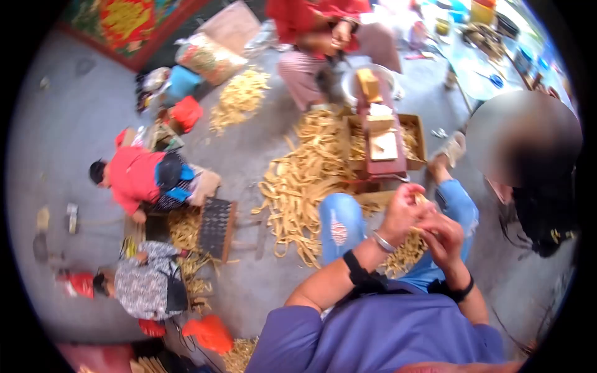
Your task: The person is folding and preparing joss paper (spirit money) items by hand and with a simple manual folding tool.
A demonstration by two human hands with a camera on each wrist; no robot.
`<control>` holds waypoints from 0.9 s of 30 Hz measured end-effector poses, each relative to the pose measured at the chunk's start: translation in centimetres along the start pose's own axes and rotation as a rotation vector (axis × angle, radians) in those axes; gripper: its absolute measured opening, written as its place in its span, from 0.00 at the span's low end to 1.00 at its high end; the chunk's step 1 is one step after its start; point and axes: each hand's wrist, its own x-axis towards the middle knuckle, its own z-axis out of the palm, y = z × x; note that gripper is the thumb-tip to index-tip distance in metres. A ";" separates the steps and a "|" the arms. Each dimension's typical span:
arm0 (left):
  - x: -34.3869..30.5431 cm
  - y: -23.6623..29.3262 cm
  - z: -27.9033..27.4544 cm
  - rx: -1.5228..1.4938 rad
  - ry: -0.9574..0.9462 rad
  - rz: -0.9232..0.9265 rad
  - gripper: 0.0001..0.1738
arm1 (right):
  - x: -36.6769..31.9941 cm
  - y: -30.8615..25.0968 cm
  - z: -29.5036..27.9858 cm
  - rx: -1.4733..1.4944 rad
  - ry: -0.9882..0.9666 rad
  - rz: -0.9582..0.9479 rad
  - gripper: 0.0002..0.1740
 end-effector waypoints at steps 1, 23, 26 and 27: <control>-0.2 -1.6 -0.3 0.176 0.001 0.135 0.17 | -1.4 0.1 0.0 0.158 0.078 0.026 0.09; -5.8 0.2 -3.1 0.641 -0.001 -0.055 0.07 | -2.8 0.8 3.2 0.278 0.206 0.384 0.06; -4.6 -1.0 -4.7 -0.145 -0.057 -0.241 0.08 | -2.9 2.1 3.0 0.109 0.175 0.335 0.04; -4.3 -0.7 -4.9 -0.164 -0.064 -0.188 0.09 | -3.0 2.1 2.8 0.112 0.121 0.355 0.04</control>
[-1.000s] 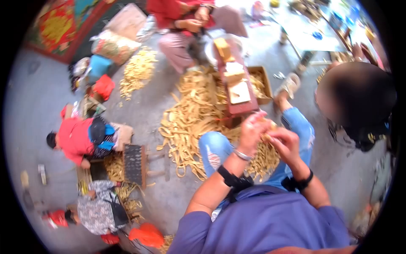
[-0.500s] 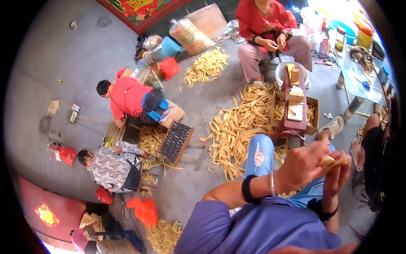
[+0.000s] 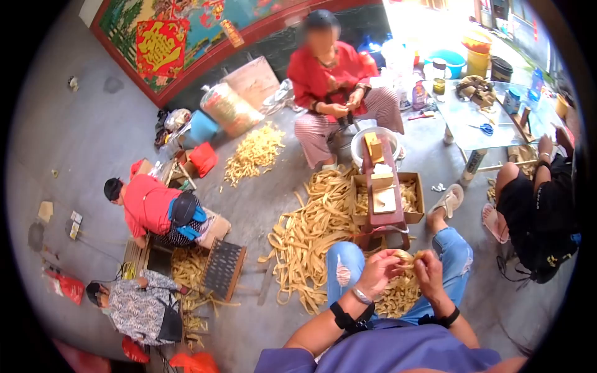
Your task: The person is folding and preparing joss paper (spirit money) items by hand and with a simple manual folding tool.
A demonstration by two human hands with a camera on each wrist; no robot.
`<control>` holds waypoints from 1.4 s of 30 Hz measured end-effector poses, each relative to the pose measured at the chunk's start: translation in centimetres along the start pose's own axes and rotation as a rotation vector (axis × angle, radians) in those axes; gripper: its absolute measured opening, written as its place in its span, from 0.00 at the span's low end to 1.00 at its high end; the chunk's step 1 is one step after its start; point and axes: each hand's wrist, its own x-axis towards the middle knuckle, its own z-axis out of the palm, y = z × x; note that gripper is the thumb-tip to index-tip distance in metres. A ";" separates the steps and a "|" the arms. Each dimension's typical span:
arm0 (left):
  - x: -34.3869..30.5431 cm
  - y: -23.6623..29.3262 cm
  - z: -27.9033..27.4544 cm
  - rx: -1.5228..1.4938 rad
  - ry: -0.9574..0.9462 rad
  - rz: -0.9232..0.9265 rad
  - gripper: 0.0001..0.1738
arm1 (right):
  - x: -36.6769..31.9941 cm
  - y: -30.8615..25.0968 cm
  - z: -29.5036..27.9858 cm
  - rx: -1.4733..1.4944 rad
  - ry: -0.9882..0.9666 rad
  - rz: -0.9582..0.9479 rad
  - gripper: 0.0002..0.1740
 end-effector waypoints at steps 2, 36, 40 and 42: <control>0.0 0.8 0.4 0.154 0.067 0.031 0.08 | -0.1 -0.2 -0.1 -0.123 -0.058 -0.126 0.05; -3.2 -0.6 5.5 1.223 0.121 0.419 0.08 | -2.4 2.0 -2.2 0.365 -0.293 0.164 0.03; -2.4 -1.4 4.4 1.324 0.189 0.634 0.08 | -2.1 1.2 -2.0 0.683 -0.337 0.395 0.02; -2.3 -1.3 4.0 1.346 0.269 0.650 0.06 | -2.0 1.8 -1.9 0.809 -0.315 0.419 0.03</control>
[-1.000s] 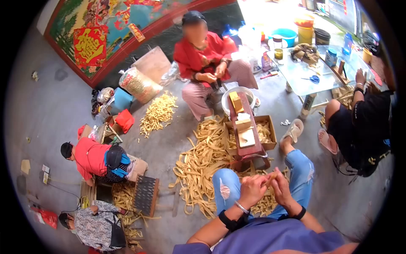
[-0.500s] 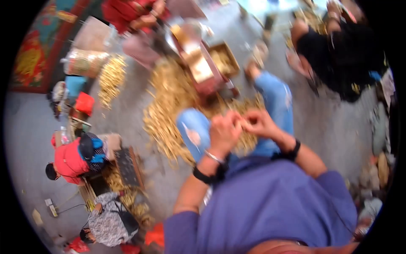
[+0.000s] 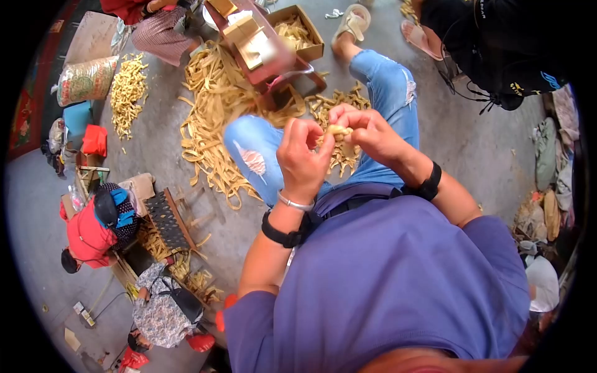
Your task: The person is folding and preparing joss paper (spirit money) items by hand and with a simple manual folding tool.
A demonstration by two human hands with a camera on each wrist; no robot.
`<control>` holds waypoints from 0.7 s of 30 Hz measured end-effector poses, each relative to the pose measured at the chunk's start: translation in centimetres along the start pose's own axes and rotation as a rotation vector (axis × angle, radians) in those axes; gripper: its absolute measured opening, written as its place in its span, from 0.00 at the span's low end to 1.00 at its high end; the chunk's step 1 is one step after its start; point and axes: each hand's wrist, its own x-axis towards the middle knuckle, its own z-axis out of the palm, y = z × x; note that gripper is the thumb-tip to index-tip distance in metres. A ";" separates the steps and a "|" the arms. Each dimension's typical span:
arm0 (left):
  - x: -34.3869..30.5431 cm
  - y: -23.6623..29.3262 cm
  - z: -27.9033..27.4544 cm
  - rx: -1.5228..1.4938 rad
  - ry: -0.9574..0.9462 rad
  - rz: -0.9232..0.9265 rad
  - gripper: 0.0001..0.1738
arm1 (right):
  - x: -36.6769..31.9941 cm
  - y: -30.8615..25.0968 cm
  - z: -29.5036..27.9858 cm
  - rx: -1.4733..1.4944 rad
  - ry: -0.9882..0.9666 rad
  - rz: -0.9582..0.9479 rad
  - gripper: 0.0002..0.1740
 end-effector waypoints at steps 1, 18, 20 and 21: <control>0.0 -0.2 -0.1 -0.020 0.007 -0.003 0.06 | 0.1 0.2 0.0 0.066 -0.004 -0.001 0.03; 0.6 -1.6 -0.9 -0.872 -0.144 -0.441 0.10 | 0.7 -0.2 1.5 -0.063 0.114 -0.044 0.18; 1.0 -2.4 -1.8 -0.878 -0.282 -0.415 0.08 | 0.5 -2.1 1.6 -0.081 -0.024 0.082 0.17; 1.3 -2.6 -2.3 -0.891 -0.319 -0.441 0.08 | 0.5 -2.1 1.4 -0.113 -0.042 0.113 0.17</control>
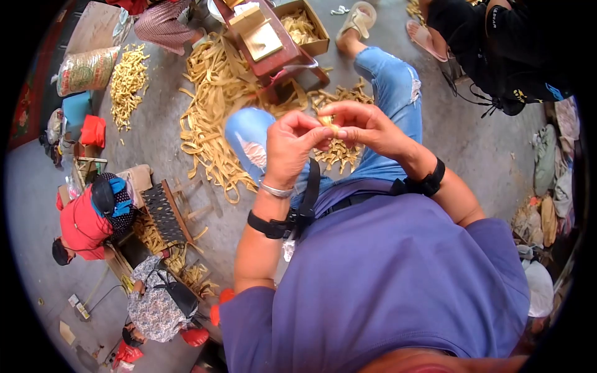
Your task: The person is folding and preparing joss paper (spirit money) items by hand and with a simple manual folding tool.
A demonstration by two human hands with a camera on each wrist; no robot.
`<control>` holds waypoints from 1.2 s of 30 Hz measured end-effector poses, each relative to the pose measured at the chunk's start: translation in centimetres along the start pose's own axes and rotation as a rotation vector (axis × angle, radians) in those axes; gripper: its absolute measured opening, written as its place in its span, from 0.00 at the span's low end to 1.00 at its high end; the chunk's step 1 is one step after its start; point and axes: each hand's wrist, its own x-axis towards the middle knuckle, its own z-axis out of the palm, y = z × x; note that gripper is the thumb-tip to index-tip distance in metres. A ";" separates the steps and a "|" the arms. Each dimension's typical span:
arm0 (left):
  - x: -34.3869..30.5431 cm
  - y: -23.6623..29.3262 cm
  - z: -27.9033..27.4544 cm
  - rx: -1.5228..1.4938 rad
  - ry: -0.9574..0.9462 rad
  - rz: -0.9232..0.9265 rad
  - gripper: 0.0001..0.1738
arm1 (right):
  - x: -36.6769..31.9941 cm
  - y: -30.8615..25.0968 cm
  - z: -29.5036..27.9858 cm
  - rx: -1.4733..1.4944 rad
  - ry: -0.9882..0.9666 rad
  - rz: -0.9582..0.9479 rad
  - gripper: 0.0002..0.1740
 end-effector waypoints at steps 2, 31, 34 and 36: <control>-0.1 0.5 -0.8 -0.021 -0.048 -0.080 0.08 | 0.1 0.3 -0.4 -0.057 -0.035 0.063 0.17; 1.7 2.6 -2.7 0.750 -0.051 0.323 0.12 | 2.9 0.5 -0.3 -0.193 0.192 -0.102 0.10; 1.4 2.5 -3.7 0.911 0.034 0.329 0.15 | 3.2 0.1 -1.2 -0.312 0.137 -0.051 0.11; 1.4 1.2 -4.7 0.664 0.079 0.242 0.16 | 3.4 -0.2 -1.5 -0.396 0.159 -0.081 0.11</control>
